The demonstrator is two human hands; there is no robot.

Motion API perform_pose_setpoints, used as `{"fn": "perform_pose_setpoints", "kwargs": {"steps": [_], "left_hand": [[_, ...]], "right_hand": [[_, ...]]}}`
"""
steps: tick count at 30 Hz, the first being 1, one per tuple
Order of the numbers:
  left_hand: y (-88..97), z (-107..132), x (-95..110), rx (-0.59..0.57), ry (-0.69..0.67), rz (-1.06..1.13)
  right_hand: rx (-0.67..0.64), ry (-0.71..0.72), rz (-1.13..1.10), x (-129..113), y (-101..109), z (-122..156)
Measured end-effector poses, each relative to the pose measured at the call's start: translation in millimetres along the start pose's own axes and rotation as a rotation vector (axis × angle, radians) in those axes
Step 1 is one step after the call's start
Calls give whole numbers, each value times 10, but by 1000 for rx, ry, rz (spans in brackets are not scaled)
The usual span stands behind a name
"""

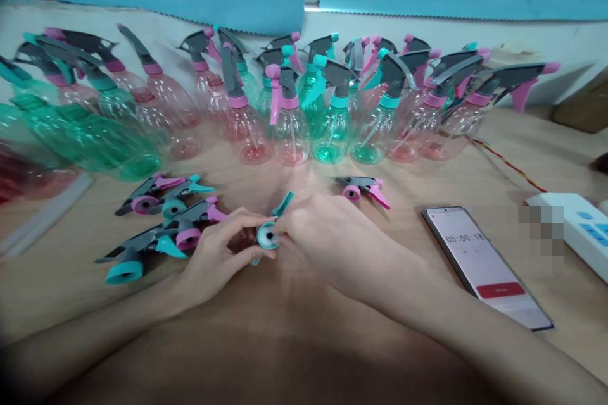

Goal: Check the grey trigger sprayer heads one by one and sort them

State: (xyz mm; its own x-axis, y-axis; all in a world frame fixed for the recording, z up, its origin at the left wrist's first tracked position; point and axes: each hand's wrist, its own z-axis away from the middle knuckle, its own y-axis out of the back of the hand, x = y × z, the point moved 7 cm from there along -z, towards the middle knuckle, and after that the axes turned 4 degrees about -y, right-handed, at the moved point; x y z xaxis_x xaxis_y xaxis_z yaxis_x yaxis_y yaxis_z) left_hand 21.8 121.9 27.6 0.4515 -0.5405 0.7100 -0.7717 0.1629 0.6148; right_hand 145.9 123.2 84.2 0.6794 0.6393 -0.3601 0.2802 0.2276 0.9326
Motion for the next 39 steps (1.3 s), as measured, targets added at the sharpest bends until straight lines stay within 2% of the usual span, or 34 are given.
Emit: {"fn": "perform_pose_setpoints", "kwargs": {"steps": [5, 11, 17, 27, 32, 39], "left_hand": [[1, 13, -55, 31, 68, 63], [12, 18, -87, 63, 121, 121], [2, 16, -111, 49, 150, 169], [-10, 9, -186, 62, 238, 285], [-27, 7, -186, 27, 269, 325], [-40, 7, -182, -11, 268, 337]], "right_hand": [[-27, -28, 65, -78, 2, 16], [-54, -92, -113, -37, -62, 3], [-46, -49, -193, 65, -51, -68], [-73, 2, -177, 107, -68, -97], [-51, 75, -271, 122, -52, -152], [-64, 77, -279, 167, -82, -161]]}}
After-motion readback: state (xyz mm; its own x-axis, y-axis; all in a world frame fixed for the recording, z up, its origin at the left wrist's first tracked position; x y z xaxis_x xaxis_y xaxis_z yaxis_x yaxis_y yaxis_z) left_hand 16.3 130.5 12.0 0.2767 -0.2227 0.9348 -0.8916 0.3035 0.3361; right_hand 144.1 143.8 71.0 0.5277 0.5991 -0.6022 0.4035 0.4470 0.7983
